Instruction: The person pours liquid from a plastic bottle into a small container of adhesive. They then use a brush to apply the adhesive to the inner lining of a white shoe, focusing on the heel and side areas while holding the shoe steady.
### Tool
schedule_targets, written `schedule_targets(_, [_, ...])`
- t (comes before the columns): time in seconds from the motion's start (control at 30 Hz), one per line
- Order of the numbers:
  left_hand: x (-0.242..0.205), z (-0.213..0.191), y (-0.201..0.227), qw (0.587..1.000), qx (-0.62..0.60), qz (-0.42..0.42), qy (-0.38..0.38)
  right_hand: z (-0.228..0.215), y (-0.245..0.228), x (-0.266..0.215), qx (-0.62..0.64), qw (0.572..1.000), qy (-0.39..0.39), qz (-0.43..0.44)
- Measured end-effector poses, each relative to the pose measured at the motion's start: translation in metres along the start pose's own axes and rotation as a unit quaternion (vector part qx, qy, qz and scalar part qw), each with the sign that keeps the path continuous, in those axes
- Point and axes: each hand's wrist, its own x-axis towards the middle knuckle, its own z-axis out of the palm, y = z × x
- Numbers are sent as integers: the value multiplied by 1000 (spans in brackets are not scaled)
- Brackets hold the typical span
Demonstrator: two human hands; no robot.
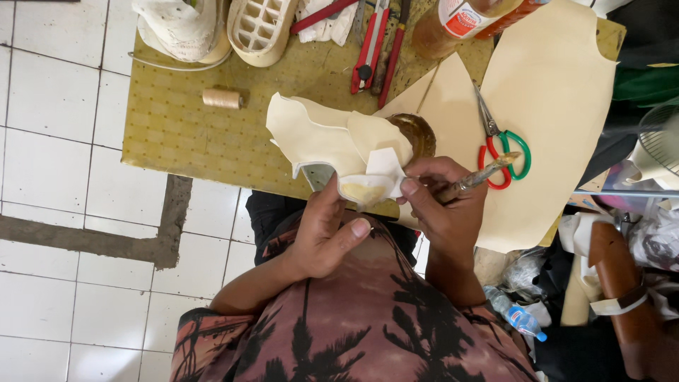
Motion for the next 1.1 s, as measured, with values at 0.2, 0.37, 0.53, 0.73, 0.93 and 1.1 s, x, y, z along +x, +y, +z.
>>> schedule_targets(0.2, [10,0,21,999,29,-21,-8,3,-14,-5,4,1000,3,14])
schedule_targets(0.37, [9,-2,27,995,90,-41,-20,9,-45,3,-112,994,-12,0])
schedule_targets(0.53, [23,5,40,993,106,-41,-13,-14,-48,18,-144,982,-123,-12])
schedule_targets(0.73, [28,9,48,992,125,-28,-7,-30,-44,18,-165,970,-177,7])
schedule_targets(0.93, [15,6,32,985,170,-30,-24,-13,-63,24,-236,954,-187,-9])
schedule_targets(1.1, [13,13,38,952,292,-43,-76,-2,-72,21,-342,916,-195,-75])
